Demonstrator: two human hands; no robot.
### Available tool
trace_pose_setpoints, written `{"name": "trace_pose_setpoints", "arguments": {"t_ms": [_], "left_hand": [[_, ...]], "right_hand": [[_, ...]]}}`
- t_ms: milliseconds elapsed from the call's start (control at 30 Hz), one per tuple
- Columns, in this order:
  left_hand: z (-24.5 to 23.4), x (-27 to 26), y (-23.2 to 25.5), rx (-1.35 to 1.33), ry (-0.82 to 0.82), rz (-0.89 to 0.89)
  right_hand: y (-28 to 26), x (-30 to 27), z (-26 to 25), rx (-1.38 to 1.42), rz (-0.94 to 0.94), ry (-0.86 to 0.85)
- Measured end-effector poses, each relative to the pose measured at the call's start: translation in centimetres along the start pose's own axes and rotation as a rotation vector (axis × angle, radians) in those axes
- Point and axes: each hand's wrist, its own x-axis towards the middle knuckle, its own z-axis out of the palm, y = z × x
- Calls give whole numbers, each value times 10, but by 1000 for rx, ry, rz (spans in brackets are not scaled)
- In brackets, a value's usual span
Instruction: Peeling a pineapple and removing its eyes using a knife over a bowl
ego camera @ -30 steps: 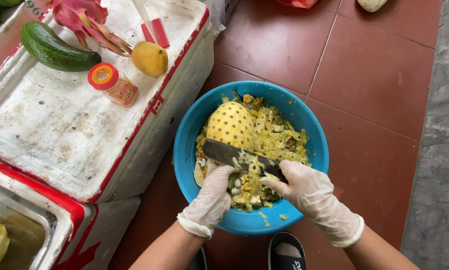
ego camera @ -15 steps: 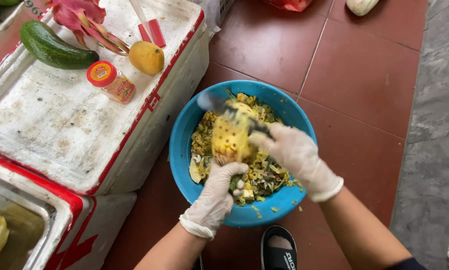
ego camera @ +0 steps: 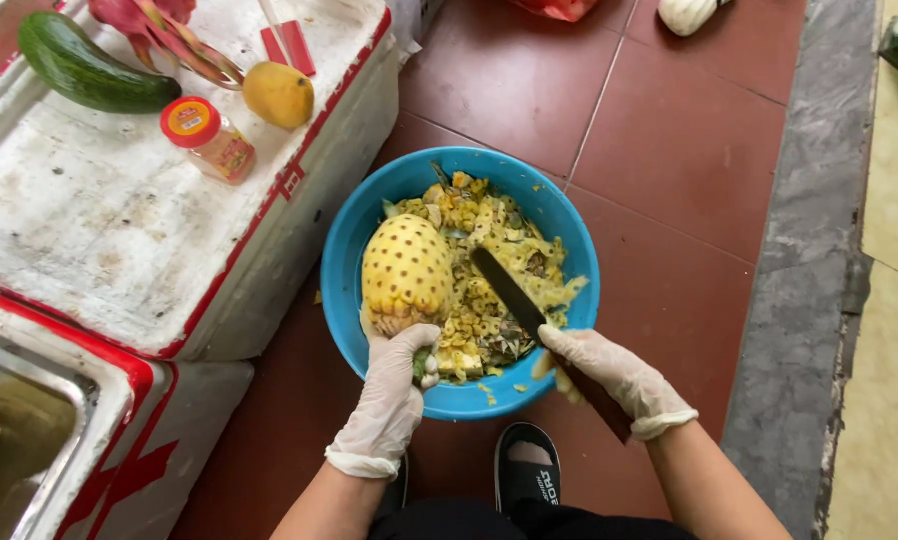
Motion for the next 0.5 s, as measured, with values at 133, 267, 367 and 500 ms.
{"name": "trace_pose_setpoints", "arguments": {"t_ms": [133, 267, 367, 500], "left_hand": [[-4, 5, -7, -11, 0, 9], [-15, 40, -41, -9, -34, -5], [-2, 14, -29, 0, -52, -12], [6, -7, -20, 12, -62, 11]], "right_hand": [[38, -6, -13, 119, 143, -54], [54, 0, -27, 193, 155, -115], [67, 5, -30, 159, 148, -122], [67, -11, -29, 166, 177, -91]]}}
